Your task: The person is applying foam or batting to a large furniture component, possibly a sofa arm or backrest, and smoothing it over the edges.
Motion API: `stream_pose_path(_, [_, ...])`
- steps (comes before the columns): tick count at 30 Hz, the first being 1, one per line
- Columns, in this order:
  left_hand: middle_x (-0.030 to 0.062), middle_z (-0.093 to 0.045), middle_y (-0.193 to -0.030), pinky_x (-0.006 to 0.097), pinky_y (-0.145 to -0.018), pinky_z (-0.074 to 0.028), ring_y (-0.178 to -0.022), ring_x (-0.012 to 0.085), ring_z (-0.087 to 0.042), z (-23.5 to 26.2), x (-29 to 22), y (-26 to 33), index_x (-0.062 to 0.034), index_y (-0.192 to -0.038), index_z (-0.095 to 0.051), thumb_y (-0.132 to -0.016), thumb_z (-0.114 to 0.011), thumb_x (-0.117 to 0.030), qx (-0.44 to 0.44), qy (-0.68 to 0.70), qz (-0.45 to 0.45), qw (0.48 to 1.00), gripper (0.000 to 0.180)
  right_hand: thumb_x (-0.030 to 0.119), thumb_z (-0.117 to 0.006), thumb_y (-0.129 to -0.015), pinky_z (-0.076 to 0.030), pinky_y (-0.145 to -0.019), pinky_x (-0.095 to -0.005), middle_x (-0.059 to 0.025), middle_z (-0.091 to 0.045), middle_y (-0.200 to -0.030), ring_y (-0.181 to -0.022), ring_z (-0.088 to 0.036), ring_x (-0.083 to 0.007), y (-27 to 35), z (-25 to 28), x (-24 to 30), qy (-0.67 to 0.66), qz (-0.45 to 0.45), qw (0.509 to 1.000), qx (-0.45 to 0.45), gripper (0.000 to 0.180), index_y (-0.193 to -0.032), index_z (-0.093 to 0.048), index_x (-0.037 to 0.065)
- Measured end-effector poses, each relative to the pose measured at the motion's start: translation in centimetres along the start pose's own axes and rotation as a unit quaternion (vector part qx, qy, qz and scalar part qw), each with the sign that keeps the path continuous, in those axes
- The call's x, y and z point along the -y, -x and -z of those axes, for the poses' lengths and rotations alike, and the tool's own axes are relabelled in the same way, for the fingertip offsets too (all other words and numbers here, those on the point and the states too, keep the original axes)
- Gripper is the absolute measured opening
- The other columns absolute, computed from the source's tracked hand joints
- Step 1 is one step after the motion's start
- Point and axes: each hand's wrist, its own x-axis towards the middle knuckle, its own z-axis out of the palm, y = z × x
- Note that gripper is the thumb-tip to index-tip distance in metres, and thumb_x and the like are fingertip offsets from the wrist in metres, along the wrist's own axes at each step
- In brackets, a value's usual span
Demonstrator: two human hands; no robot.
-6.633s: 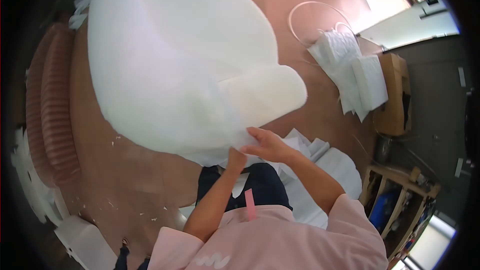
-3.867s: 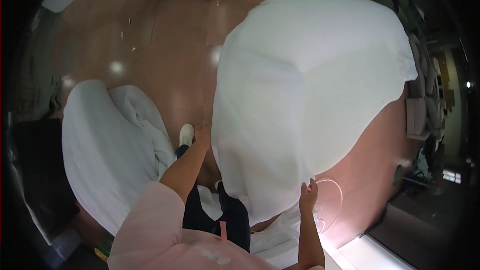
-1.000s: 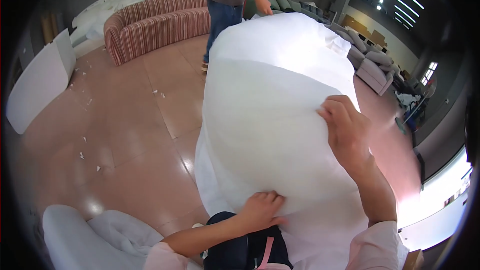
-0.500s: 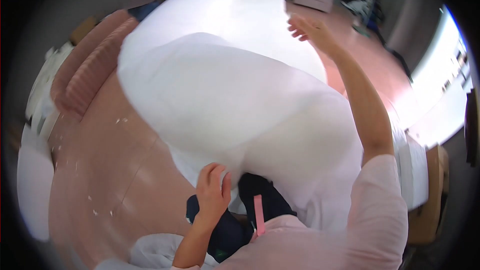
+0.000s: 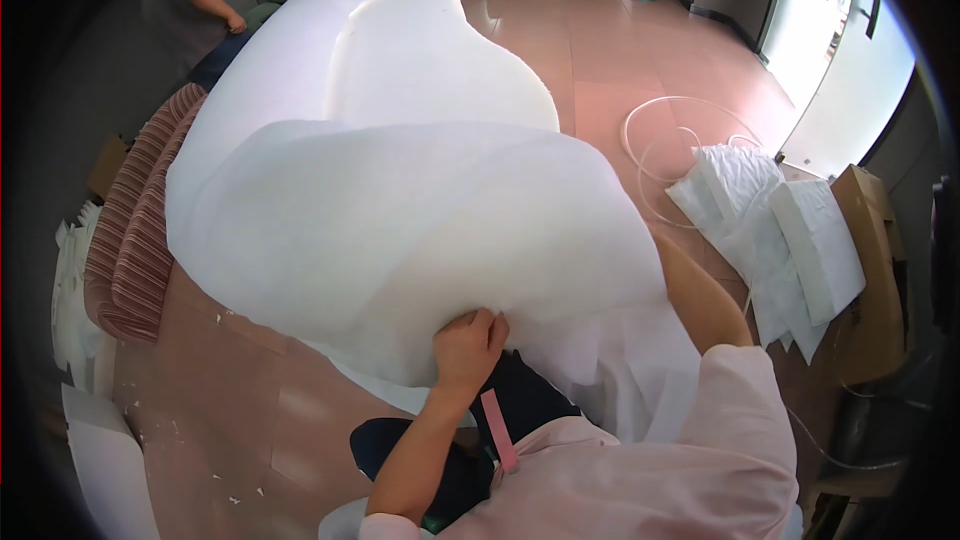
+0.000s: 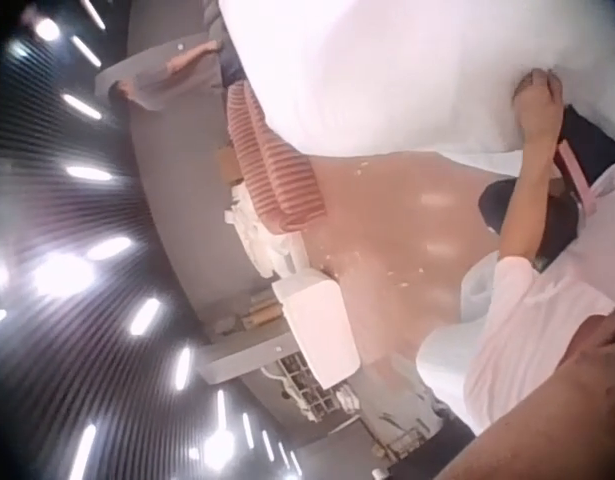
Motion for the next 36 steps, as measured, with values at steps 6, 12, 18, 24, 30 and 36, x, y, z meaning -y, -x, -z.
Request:
stream_pose_path(6, [0.0089, -0.055, -0.056, 0.040, -0.047, -0.044, -0.049, 0.0290, -0.055, 1.6, -5.6, -1.6, -0.0064, -0.060, -0.052, -0.078, -0.068, -0.012, 0.070, 0.205, -0.103, 0.971, 0.024, 0.047, -0.042, -0.103, -0.045, -0.090, -0.0406, -0.0141, -0.062, -0.113, -0.104, -0.057, -0.0264, -3.0, 3.9, -6.7, 0.099, -0.019, 0.972, -0.211, 0.054, -0.123, -0.060, 0.001])
stream_pose_path(12, [0.0083, -0.053, -0.054, 0.040, -0.047, -0.042, -0.048, 0.0297, -0.054, 2.9, -7.9, -4.0, -0.0061, -0.061, -0.053, -0.077, -0.067, -0.013, 0.093, 0.248, -0.097, 0.960, 0.022, 0.036, -0.047, -0.105, -0.048, -0.083, -0.0331, -0.0147, -0.065, -0.094, -0.088, -0.061, -0.0236, -9.0, 17.6, 12.6, 0.192, 0.287, 0.863, -0.367, 0.037, -0.106, -0.060, 0.002])
stream_pose_path(18, [0.0108, -0.054, -0.053, 0.041, -0.047, -0.043, -0.048, 0.0315, -0.054, -1.9, -7.5, -6.9, -0.0057, -0.060, -0.056, -0.081, -0.064, -0.016, 0.085, 0.171, -0.076, 0.979, 0.025, 0.042, -0.035, -0.106, -0.051, -0.088, -0.0404, -0.0139, -0.069, -0.108, -0.100, -0.066, -0.0311, -14.7, 24.6, 17.0, 0.414, 0.156, 0.803, -0.399, 0.042, -0.118, -0.061, 0.011])
stream_pose_path(24, [0.0104, -0.061, -0.058, 0.042, -0.053, -0.050, -0.053, 0.0307, -0.061, -4.6, -8.3, -7.1, -0.0062, -0.063, -0.064, -0.086, -0.064, -0.019, 0.023, 0.147, -0.026, 0.988, 0.026, 0.036, -0.040, -0.104, -0.055, -0.075, -0.0492, -0.0166, -0.068, -0.105, -0.090, -0.069, -0.0339, -21.3, 14.6, -0.5, 0.603, 0.114, 0.750, -0.246, 0.038, -0.128, -0.055, 0.011])
stream_pose_path(30, [0.0168, -0.067, -0.072, 0.047, -0.066, -0.053, -0.068, 0.0374, -0.065, -5.8, -5.9, -6.9, -0.0074, -0.080, -0.069, -0.092, -0.059, -0.031, 0.135, 0.178, 0.020, 0.974, 0.028, 0.033, -0.048, -0.103, -0.051, -0.080, -0.0369, -0.0138, -0.068, -0.092, -0.086, -0.065, -0.0256, -14.8, 1.5, 2.2, 0.236, 0.102, 0.957, -0.134, 0.034, -0.104, -0.068, 0.005])
stream_pose_path(36, [0.0134, -0.069, -0.087, 0.037, -0.072, -0.052, -0.079, 0.0320, -0.067, 3.4, -4.9, -6.9, -0.0038, -0.100, -0.067, -0.093, -0.063, -0.021, 0.260, 0.303, 0.031, 0.916, 0.018, 0.011, -0.044, -0.099, -0.047, -0.057, -0.0309, -0.0071, -0.062, -0.073, -0.064, -0.058, -0.0187, 14.2, 2.3, 3.4, -0.118, 0.283, 0.952, -0.014, 0.025, -0.083, -0.061, 0.005])
